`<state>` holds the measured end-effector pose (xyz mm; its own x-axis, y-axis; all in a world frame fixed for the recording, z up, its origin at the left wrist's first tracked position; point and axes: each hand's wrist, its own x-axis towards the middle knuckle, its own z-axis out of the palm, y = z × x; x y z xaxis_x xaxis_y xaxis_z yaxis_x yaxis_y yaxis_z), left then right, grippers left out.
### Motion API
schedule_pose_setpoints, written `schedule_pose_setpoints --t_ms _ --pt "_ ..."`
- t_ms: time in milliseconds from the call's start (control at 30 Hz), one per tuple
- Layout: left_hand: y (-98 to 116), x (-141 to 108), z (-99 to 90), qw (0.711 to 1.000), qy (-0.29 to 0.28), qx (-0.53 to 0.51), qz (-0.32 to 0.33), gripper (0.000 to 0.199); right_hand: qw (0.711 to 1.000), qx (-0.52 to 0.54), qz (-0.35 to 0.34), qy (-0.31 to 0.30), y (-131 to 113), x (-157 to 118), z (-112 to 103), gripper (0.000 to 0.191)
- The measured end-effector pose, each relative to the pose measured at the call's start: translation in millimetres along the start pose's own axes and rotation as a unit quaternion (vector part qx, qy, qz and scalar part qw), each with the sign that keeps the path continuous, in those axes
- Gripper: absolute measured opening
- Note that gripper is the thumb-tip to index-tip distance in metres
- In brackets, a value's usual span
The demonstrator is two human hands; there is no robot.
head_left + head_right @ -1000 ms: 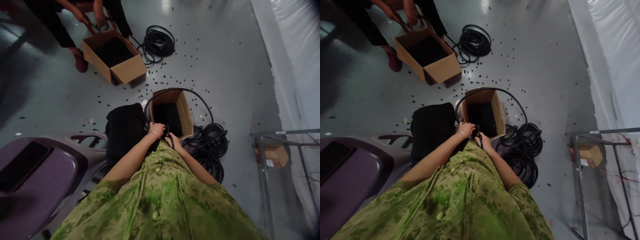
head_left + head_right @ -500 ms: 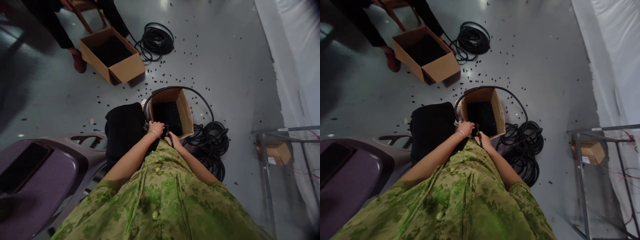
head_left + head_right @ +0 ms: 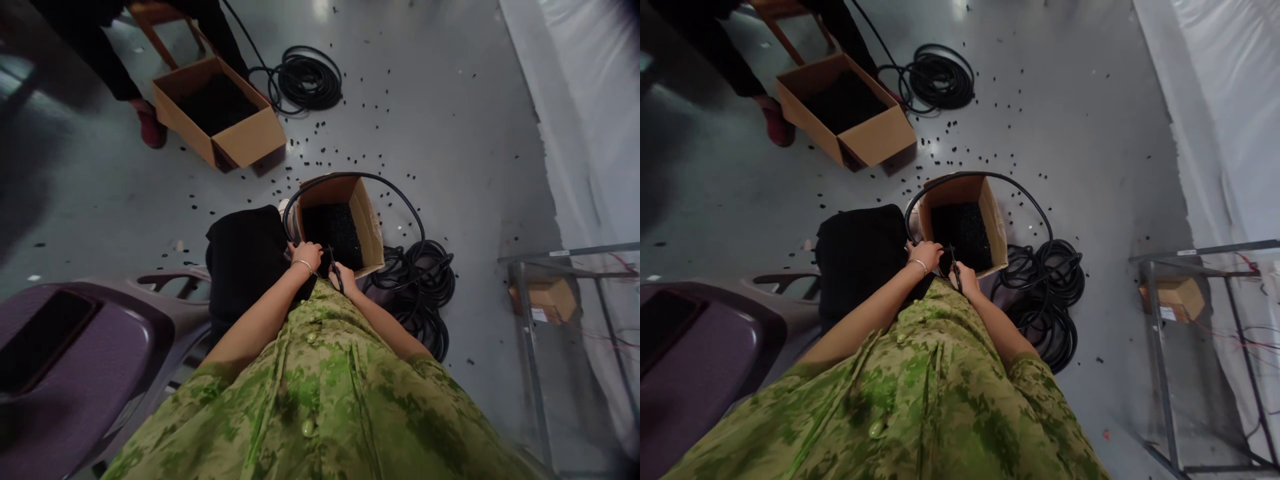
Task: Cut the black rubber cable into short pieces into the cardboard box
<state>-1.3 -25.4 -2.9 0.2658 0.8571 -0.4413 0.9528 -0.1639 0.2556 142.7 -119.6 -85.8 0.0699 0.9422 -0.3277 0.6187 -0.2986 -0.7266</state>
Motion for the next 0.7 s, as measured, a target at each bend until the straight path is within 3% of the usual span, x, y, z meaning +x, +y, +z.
schedule_pose_setpoints --t_ms 233,467,700 --pt "-2 5 5.6 1.000 0.011 -0.013 -0.019 0.025 1.000 0.003 0.012 -0.003 2 3 4 0.020" --pt "-2 5 1.9 1.000 -0.026 -0.005 -0.017 0.026 1.000 0.013 0.026 0.002 7 7 6 0.019" --pt "3 0 -11.6 0.998 -0.057 -0.003 -0.005 0.035 0.988 0.154 0.014 -0.010 1 -5 -9 0.024"
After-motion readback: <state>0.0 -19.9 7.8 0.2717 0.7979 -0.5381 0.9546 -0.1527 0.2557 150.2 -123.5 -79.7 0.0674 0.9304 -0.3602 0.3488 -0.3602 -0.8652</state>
